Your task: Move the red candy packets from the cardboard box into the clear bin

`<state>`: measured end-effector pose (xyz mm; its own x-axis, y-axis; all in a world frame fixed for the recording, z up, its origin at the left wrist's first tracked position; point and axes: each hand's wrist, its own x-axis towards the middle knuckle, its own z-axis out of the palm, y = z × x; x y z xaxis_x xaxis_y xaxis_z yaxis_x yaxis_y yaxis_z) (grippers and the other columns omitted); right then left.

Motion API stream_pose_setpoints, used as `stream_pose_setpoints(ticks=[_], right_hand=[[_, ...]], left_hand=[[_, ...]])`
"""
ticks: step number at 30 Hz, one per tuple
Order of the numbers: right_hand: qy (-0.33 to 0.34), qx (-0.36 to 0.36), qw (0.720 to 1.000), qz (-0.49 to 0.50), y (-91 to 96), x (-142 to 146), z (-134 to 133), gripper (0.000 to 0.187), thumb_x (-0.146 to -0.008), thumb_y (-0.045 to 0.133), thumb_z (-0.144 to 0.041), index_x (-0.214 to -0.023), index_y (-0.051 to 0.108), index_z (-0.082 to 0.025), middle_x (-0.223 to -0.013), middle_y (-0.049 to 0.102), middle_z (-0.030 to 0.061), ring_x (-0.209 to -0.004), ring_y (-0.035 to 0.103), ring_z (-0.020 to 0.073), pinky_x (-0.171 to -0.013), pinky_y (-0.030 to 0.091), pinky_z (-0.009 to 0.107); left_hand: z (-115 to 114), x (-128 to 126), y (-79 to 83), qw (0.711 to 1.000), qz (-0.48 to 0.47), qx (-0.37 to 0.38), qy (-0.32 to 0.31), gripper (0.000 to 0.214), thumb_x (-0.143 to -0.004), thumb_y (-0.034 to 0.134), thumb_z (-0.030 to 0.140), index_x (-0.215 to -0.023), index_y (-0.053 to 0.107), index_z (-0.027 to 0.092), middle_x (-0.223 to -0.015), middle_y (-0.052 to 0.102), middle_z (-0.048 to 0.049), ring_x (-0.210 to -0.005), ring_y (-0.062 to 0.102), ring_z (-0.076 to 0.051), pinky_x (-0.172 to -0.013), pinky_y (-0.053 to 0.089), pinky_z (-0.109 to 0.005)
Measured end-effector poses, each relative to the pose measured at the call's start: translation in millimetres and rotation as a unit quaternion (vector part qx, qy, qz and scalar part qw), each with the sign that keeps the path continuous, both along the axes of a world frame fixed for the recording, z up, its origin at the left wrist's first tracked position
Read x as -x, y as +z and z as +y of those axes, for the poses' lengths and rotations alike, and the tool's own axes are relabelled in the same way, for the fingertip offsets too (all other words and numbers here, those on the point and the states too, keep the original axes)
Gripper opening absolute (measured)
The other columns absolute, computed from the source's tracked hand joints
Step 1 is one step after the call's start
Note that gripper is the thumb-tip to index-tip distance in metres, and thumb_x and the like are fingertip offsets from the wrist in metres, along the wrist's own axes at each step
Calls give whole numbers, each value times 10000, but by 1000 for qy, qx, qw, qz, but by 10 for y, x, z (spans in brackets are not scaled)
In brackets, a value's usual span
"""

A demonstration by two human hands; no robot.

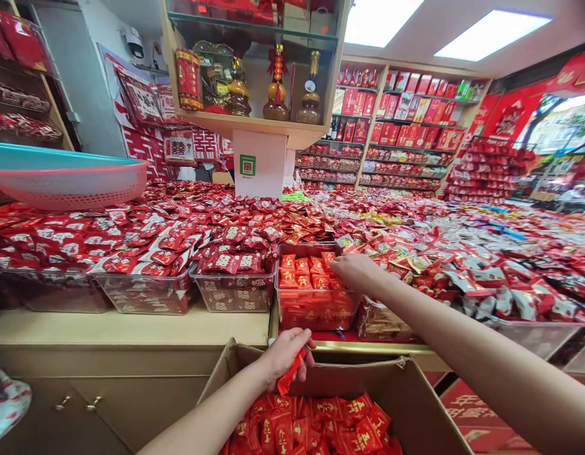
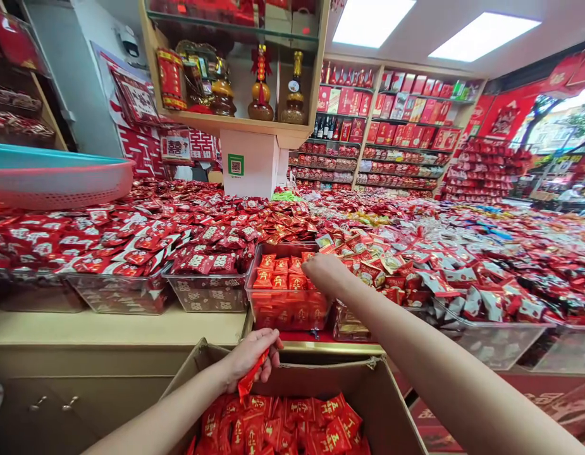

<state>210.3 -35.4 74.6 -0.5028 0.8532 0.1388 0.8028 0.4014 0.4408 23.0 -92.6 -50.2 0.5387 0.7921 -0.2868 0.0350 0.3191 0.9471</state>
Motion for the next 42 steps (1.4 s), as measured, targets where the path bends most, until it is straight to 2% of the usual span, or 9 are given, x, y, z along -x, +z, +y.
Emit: stream_pose_setpoints(ticks=[5, 8, 12, 17, 21, 32, 36, 39, 42], right_hand=[[-10, 92, 995, -25, 32, 59, 91, 195, -692, 466, -134, -826, 608, -142, -848, 631, 120, -790, 578, 218, -607, 403, 262], [-22, 141, 989, -36, 74, 103, 81, 168, -642, 524, -139, -756, 647, -134, -769, 647, 116, -714, 589, 209, -564, 404, 248], [-40, 168, 984, -37, 122, 148, 108, 140, -634, 566, -177, -728, 664, -144, -712, 653, 91, -649, 589, 193, -540, 400, 242], [-14, 179, 983, 33, 90, 210, 197, 316, -607, 629, -274, -909, 620, -182, -883, 638, 59, -795, 577, 197, -619, 410, 230], [-23, 214, 975, 50, 8, 263, 236, 357, -570, 652, -264, -916, 619, -180, -902, 634, 65, -825, 574, 212, -642, 414, 235], [-34, 193, 976, 91, -68, 228, 318, 262, -631, 592, -188, -888, 631, -153, -873, 642, 77, -808, 577, 202, -654, 411, 229], [-10, 107, 976, 188, 2, 190, 31, 249, -733, 501, -284, -917, 595, -145, -893, 623, 78, -805, 559, 179, -671, 389, 235], [25, 87, 924, 373, -153, 242, -435, 288, -790, 405, -365, -741, 590, -150, -650, 608, 27, -586, 531, 121, -531, 363, 206], [-10, 239, 843, 483, -562, 355, -843, 407, -756, 404, -487, -579, 543, -148, -465, 523, -6, -433, 449, 91, -403, 291, 193]], left_hand=[[6, -1, -27, 1000, 4, -6, -10, 412, -675, 405, 561, -747, 427, 155, -478, 529, 22, -263, 425, -61, -266, 210, -127], [8, -2, -28, 1000, 5, -5, -17, 418, -672, 406, 565, -748, 424, 155, -474, 526, 24, -263, 427, -61, -266, 209, -124], [6, -1, -15, 1000, 3, -6, -26, 403, -685, 401, 551, -745, 430, 154, -482, 532, 20, -267, 433, -63, -266, 216, -127], [9, 10, -15, 999, 1, -3, -32, 392, -702, 396, 537, -756, 439, 151, -499, 538, 16, -275, 441, -63, -272, 220, -129], [13, 20, -22, 999, 3, 0, -38, 376, -709, 401, 520, -761, 439, 149, -497, 536, 17, -275, 442, -63, -270, 219, -126], [32, 16, -35, 999, -6, 11, -33, 386, -689, 427, 531, -757, 447, 152, -497, 533, 20, -289, 452, -64, -275, 233, -122], [17, 15, -5, 999, -29, 20, 4, 363, -688, 437, 515, -766, 454, 161, -476, 505, 37, -291, 435, -61, -282, 236, -129], [-9, -15, 15, 996, -47, 14, 81, 311, -679, 476, 464, -768, 462, 167, -446, 456, 62, -297, 415, -63, -297, 235, -142], [-35, -71, 10, 985, -56, -10, 163, 248, -678, 505, 408, -734, 460, 171, -464, 427, 76, -342, 403, -48, -345, 274, -151]])
